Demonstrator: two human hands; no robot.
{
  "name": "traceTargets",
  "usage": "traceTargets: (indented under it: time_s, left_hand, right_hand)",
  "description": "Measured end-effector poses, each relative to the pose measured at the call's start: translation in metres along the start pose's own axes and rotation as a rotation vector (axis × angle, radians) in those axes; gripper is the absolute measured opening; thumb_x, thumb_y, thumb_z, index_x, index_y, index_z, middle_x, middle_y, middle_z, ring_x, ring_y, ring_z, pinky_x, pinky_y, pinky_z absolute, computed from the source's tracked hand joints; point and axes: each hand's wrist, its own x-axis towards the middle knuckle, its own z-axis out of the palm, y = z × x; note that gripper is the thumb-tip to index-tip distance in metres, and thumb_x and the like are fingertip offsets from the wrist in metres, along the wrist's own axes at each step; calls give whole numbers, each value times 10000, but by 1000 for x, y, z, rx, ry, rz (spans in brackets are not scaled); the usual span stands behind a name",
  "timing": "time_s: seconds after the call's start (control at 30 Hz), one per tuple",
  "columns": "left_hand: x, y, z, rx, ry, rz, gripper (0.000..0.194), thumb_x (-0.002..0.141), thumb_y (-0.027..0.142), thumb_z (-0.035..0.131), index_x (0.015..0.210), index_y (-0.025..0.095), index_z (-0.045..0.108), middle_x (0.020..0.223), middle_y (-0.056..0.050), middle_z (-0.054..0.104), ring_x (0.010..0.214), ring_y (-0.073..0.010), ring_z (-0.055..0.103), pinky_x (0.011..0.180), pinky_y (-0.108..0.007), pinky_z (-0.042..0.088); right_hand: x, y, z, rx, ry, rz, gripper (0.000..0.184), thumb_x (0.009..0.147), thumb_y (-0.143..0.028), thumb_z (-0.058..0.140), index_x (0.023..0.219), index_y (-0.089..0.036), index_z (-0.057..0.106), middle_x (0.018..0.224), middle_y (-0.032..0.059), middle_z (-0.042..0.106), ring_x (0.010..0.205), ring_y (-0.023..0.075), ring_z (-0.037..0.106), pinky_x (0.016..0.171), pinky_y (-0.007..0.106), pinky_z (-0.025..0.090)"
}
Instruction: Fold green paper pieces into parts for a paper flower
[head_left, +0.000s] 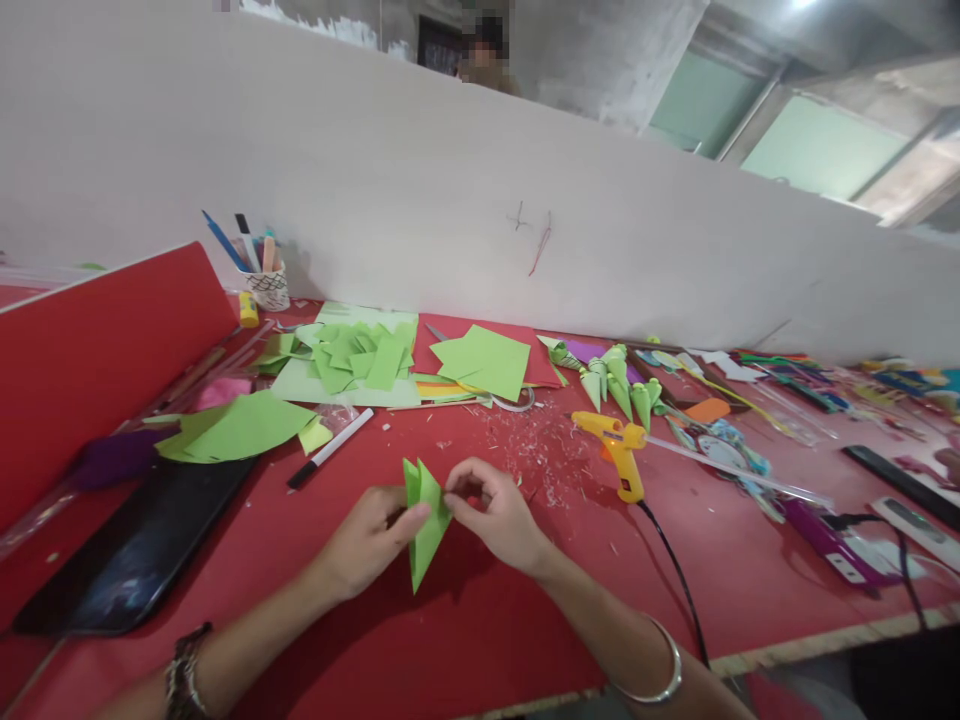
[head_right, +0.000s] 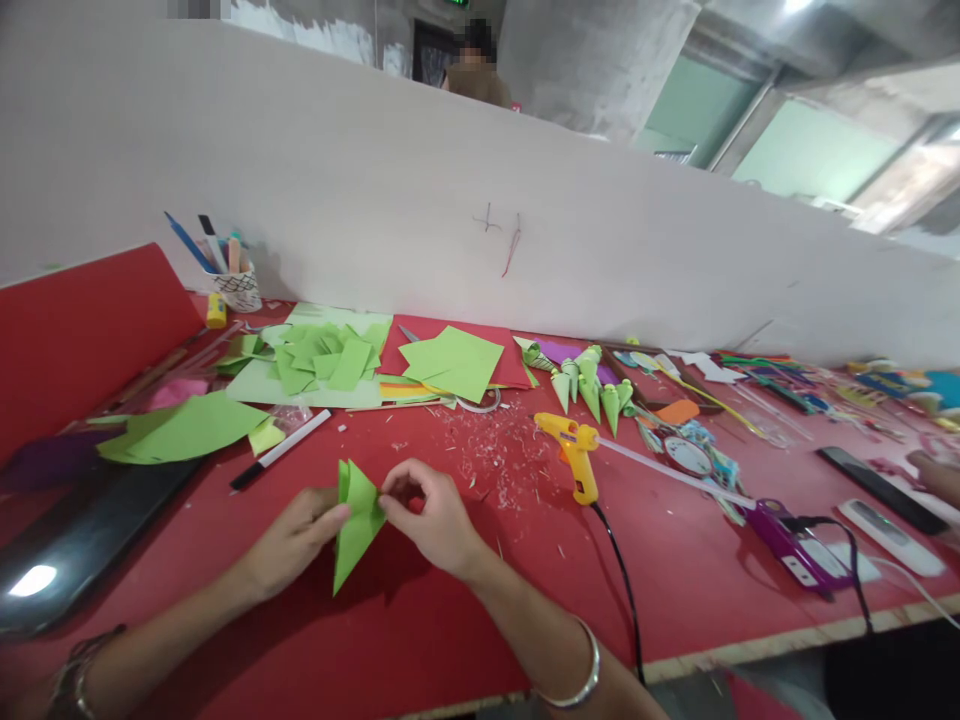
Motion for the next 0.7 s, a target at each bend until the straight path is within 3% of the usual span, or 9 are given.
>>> traceTargets:
  time_s: [0.13, 0.27, 0.47, 0.7]
  left_hand:
    - [3, 1, -1, 62, 16, -81, 332, 772, 416, 450, 690, 122, 580, 620, -10, 567, 582, -140, 490, 547, -219, 390]
    - [6, 2, 0, -68, -21, -103, 339, 787, 425, 430, 670, 134, 560, 591, 12, 518, 560, -123, 453, 531, -209, 373]
    - [6, 7, 3, -136, -68, -78, 345, 762, 412, 454, 557, 138, 502, 517, 45, 372, 491, -82, 323, 456, -185, 274]
    - [7, 8, 2, -162, -101, -112, 344, 768, 421, 447, 565, 145, 477, 522, 52, 345, 489, -79, 312, 457, -189, 252]
  right_hand:
    - [0, 1, -1, -32, 37, -20, 27, 745, -197, 519, 765, -183, 509, 702, -16, 527, 664, 101, 508, 617, 219, 423]
    - [0, 2, -2, 12, 16, -20, 75, 755, -226, 529, 815, -189, 503, 740, -8, 529, 694, 104, 510, 636, 224, 420]
    - [0, 4, -2, 176, -131, 141, 159, 770, -306, 530, 862, -199, 455, 583, -61, 459, 476, 66, 434, 486, 198, 385]
    - [0, 4, -2, 156, -130, 108, 179, 805, -281, 485, 965, -210, 444, 600, -56, 473, 486, 72, 436, 492, 200, 379]
